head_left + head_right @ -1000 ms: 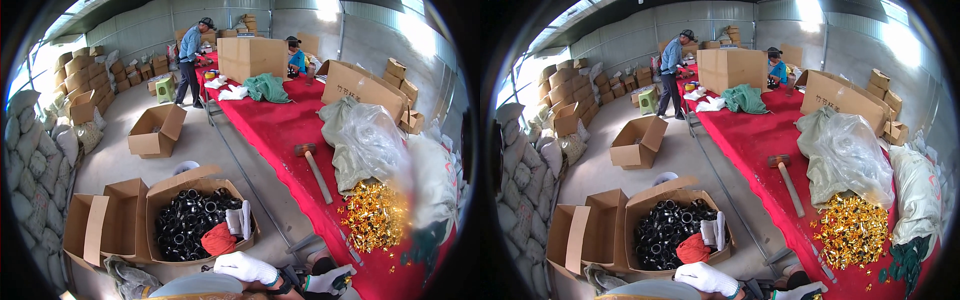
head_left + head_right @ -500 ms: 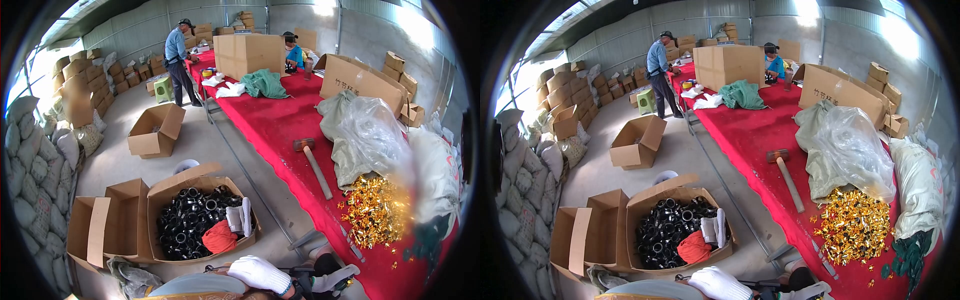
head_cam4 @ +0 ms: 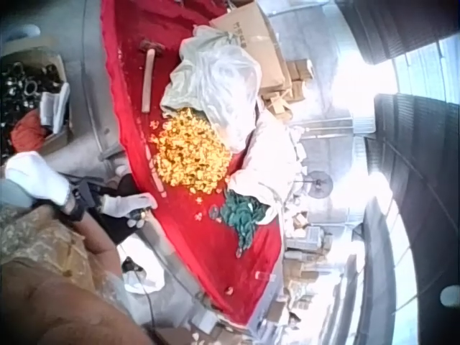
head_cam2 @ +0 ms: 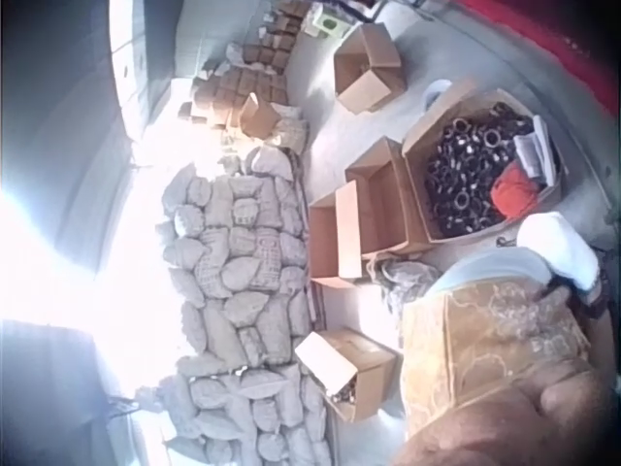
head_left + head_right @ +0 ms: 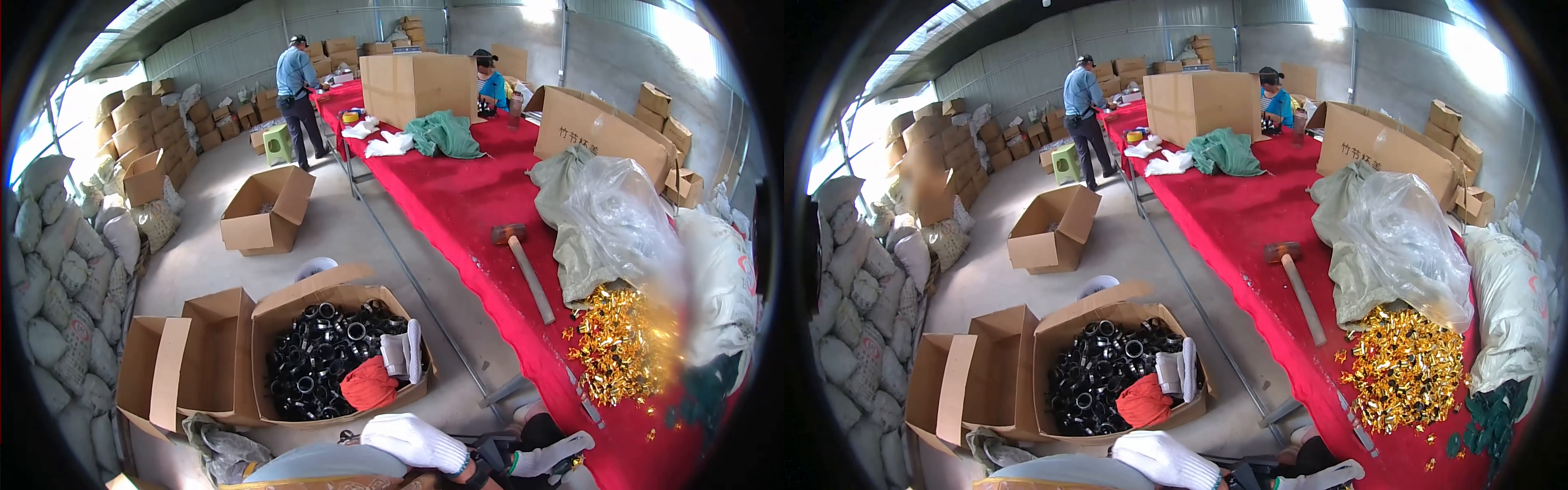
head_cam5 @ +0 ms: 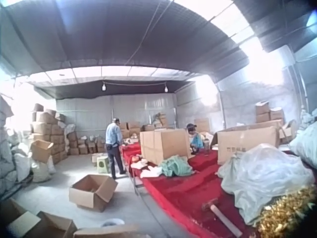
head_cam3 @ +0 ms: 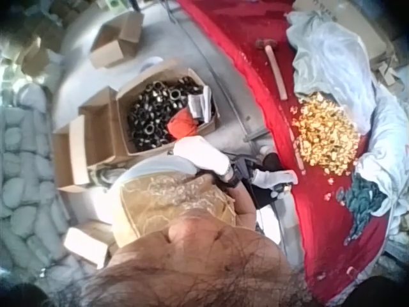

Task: Assembling small gold-colored plastic decorative pieces into green plastic circular bases.

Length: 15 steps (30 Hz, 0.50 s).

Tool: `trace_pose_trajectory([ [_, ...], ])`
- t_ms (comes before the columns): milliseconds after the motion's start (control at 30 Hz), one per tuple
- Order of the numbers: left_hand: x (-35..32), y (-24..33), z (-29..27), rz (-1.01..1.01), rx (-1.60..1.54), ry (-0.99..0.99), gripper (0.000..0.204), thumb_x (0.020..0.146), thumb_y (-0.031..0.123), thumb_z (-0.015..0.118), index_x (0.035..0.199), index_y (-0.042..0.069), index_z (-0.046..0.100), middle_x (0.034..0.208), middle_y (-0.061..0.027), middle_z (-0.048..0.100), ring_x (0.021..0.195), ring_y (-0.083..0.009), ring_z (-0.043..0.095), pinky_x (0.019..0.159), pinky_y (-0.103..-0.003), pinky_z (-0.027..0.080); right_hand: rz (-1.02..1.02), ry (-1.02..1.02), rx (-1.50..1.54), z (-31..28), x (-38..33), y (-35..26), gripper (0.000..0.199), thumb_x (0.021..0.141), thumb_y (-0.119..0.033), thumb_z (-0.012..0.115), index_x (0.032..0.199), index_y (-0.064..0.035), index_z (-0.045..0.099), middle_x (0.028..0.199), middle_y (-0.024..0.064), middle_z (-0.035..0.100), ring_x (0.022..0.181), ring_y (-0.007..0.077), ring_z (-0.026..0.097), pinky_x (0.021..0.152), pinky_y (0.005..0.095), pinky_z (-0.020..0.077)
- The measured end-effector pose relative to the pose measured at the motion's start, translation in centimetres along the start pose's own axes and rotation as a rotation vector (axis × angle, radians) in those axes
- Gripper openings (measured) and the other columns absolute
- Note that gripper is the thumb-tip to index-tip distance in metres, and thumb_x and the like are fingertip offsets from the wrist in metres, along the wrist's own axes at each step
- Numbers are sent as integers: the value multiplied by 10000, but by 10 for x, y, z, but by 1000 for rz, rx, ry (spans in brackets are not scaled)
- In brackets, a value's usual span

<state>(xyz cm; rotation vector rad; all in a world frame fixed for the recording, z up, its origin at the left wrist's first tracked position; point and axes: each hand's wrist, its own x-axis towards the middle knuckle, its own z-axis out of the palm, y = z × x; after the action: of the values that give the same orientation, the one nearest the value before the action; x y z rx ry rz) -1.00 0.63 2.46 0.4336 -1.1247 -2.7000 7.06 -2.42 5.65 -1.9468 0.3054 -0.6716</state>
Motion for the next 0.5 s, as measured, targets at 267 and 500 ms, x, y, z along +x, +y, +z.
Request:
trace_pose_trajectory([
  [267,-1,-7,2,7,29,11,214,1011,324,619,1169,190,672,854,19,657,642,-126,640,593,-248,507,-38,89,-396,-1,-26,-21,219,864,-141,630,1053,-38,666,962,151,666,912,360,663,821,419,550],
  [500,1,-10,4,3,87,22,214,1013,320,618,1172,189,673,862,18,662,648,-129,644,599,-252,512,80,65,-500,-8,-39,-23,190,863,-162,631,1011,-47,658,934,140,645,891,348,643,827,426,534],
])
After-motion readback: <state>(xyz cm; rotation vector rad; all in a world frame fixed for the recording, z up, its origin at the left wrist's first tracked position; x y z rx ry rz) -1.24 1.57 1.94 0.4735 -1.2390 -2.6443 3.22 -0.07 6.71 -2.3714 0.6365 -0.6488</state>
